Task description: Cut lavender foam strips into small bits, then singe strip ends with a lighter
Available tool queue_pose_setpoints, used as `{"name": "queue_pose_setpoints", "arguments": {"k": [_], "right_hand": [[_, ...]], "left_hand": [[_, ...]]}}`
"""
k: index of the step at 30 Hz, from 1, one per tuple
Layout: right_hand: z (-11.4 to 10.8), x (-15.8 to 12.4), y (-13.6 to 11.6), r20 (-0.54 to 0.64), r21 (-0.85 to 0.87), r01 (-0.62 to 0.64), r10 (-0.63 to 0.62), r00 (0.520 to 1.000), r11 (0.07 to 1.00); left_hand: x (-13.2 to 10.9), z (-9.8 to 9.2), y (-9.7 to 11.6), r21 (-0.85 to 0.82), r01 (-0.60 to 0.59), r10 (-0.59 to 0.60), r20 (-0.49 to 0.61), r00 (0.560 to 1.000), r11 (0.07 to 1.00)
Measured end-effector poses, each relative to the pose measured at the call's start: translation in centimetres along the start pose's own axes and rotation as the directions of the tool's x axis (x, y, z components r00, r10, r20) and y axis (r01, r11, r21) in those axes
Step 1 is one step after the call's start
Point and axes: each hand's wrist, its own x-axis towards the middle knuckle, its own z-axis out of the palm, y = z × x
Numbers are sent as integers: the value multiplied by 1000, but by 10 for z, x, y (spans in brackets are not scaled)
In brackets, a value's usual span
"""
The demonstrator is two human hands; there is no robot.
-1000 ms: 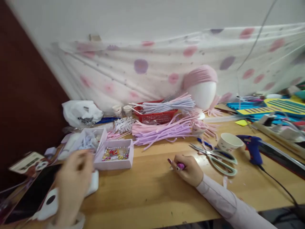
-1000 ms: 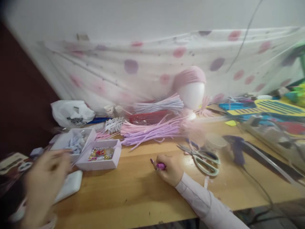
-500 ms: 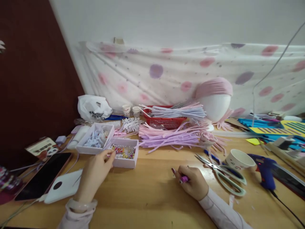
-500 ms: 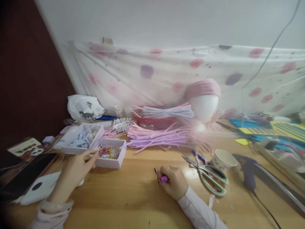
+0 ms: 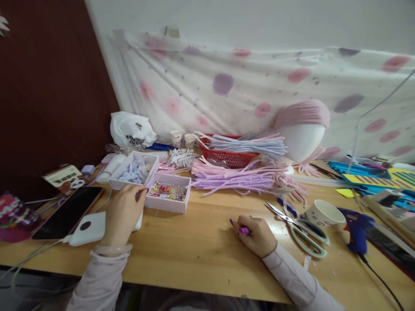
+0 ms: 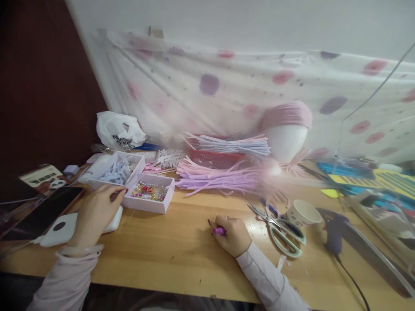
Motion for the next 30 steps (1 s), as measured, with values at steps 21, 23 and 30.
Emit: {"name": "queue_pose_setpoints", "arguments": {"k": [21, 23, 30], "right_hand": [[-1, 0, -3, 49, -87, 15, -10, 999, 996], [-1, 1, -3, 40, -87, 23, -20, 999, 996], [1, -2, -1, 56, -79, 13, -9, 998, 997]], "left_hand": [[-3, -16, 2, 228, 103, -111, 22, 994, 968], [-3, -16, -1, 234, 100, -111, 36, 993, 967], [0, -17, -7, 288, 67, -101, 104, 989, 955]]}}
